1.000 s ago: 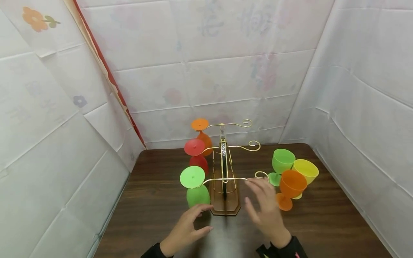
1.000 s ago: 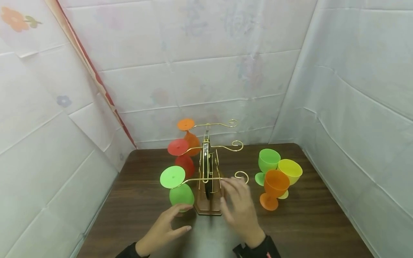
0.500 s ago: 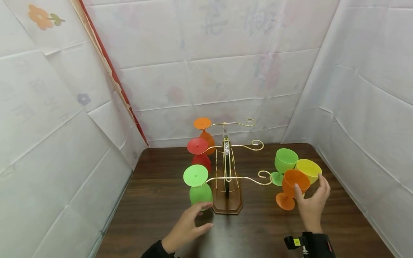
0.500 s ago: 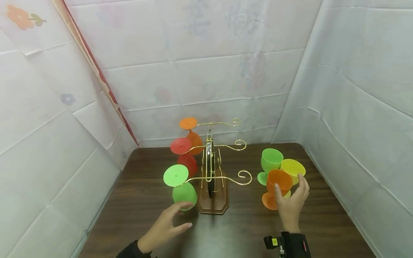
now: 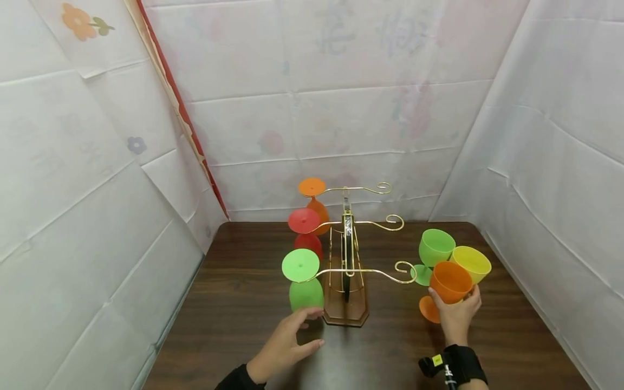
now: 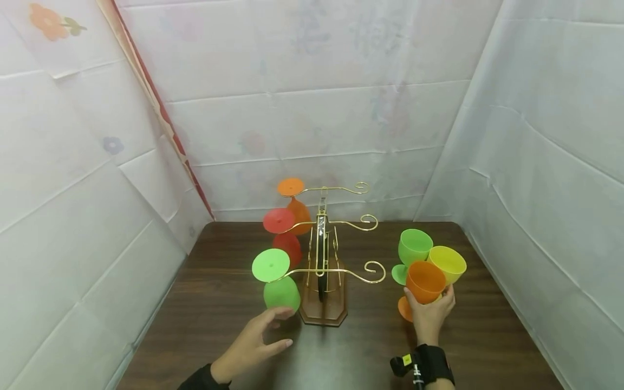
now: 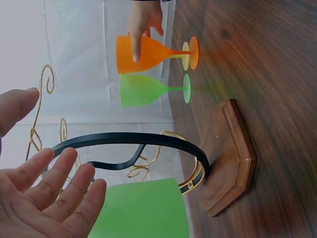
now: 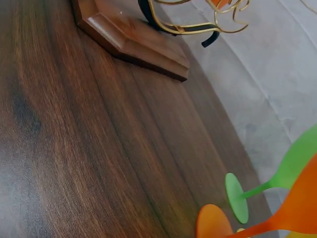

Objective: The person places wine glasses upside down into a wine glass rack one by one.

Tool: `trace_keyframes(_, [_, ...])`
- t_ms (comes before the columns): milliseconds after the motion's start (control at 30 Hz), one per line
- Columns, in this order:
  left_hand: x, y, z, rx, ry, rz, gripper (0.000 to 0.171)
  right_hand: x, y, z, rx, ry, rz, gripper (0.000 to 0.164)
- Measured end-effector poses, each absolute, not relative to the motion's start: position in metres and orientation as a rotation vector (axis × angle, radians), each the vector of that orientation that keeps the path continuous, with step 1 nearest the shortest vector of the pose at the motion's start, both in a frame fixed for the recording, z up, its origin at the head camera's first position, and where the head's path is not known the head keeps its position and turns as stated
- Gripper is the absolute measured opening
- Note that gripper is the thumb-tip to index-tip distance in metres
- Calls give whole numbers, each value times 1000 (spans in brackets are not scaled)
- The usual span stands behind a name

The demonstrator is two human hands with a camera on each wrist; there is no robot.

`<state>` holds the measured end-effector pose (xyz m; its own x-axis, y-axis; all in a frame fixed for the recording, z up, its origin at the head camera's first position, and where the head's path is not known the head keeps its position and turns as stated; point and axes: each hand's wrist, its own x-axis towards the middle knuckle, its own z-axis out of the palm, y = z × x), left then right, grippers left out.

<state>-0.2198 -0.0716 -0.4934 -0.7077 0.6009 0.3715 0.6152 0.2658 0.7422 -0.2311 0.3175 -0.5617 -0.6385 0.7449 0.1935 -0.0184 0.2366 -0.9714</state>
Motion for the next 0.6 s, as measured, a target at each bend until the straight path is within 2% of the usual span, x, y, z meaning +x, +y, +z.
trace_keyframes(600, [-216, -72, -495, -1157, -2513, -1516, 52, -234, 312, -557, -711, -1842, 1417, 98])
